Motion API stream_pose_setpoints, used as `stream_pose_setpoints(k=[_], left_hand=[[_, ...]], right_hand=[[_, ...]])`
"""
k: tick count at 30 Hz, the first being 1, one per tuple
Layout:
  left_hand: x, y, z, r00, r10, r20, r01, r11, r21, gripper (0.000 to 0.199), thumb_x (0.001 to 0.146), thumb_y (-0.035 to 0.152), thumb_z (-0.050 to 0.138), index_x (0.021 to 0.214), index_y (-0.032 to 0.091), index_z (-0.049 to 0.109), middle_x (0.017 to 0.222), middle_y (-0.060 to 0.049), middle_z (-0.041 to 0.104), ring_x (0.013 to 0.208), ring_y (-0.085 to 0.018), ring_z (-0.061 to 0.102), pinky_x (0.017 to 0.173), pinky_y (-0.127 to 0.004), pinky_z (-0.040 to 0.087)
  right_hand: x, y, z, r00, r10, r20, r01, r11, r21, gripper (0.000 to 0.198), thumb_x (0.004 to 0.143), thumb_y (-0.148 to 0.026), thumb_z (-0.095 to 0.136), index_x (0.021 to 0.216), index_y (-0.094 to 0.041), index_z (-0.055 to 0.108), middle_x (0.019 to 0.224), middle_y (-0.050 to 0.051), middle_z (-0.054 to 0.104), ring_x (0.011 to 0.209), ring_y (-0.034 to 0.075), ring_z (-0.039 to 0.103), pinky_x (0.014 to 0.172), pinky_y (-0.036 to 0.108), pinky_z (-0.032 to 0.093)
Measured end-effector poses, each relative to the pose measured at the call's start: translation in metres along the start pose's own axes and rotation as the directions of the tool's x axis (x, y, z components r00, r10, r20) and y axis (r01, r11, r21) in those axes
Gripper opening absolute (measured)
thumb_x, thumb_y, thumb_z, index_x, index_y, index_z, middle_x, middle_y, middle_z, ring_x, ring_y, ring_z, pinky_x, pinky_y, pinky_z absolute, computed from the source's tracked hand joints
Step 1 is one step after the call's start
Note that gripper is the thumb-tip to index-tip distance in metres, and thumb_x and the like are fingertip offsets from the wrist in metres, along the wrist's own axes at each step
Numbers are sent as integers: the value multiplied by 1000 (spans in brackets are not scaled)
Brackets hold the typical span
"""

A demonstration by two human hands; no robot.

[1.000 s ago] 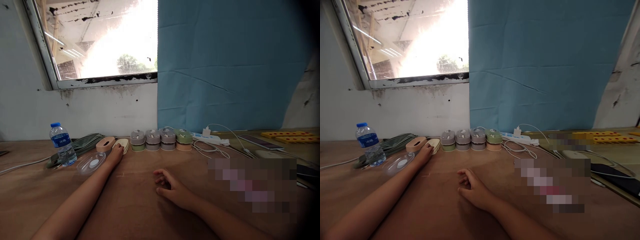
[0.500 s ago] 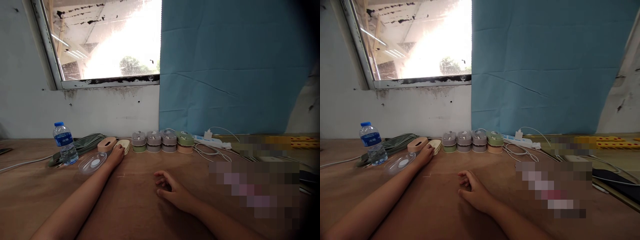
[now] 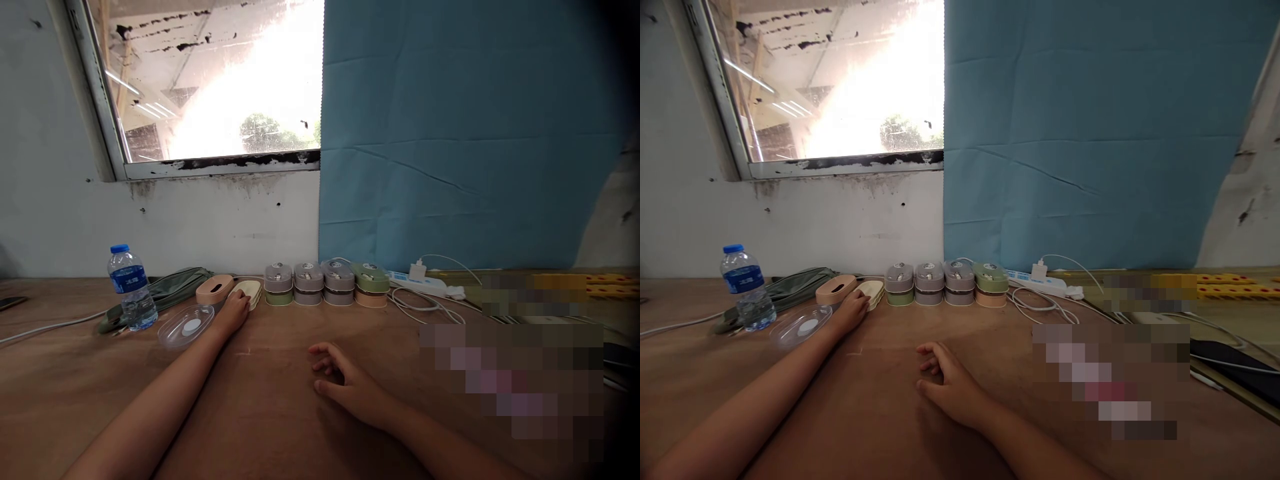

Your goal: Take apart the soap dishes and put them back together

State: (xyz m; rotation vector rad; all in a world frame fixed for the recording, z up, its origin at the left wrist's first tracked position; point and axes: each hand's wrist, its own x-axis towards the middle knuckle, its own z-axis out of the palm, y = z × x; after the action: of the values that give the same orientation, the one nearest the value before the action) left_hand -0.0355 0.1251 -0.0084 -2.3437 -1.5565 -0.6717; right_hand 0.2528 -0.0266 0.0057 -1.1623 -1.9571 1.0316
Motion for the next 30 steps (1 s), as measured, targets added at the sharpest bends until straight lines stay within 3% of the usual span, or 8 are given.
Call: stream_pose_setpoints(k=[12,16,20,25,30], left_hand=[[-1,3,-3,1000,9,-15,-9,999,-30,26,82,15,37,85,11,63,86,-12,54,81,-20,51,80,-34,41],[-1,5,-2,998,-14,-67,10,998,-65,24,78,18,44,95,11,59,94,-13,54,89,-22,51,84,-38,39],[6,18,-4,981,-68,-184,46,992,-118,40,77,23,47,115,13,45,113,-15,44,107,-27,42,93,-42,33],[31,47,3,943,-163,-292,101,971,-215,63,71,33,56,125,15,30,120,-15,33,116,-27,34,96,-41,30],[57,66,17,885,-402,-235,284,866,-412,88,58,44,68,130,21,23,122,-14,34,117,-30,36,94,-43,31]], right_hand=[[0,0,1,1000,-1,0,1,1000,0,40,68,-14,53,108,-19,46,98,5,53,92,17,50,84,33,39],[-1,-2,0,1000,17,2,-17,1000,-6,41,69,-15,53,108,-19,45,98,5,53,93,17,50,84,33,39],[-1,-4,0,1000,18,-2,-18,1000,-3,41,68,-14,53,108,-18,45,99,5,53,91,17,50,83,32,39],[0,-4,1,1000,20,-7,-21,1000,-5,42,67,-13,53,108,-19,45,98,4,53,91,17,50,82,32,39],[0,-2,1,1000,20,-15,-19,1000,7,43,67,-12,53,108,-20,46,98,4,53,91,17,50,81,32,39]])
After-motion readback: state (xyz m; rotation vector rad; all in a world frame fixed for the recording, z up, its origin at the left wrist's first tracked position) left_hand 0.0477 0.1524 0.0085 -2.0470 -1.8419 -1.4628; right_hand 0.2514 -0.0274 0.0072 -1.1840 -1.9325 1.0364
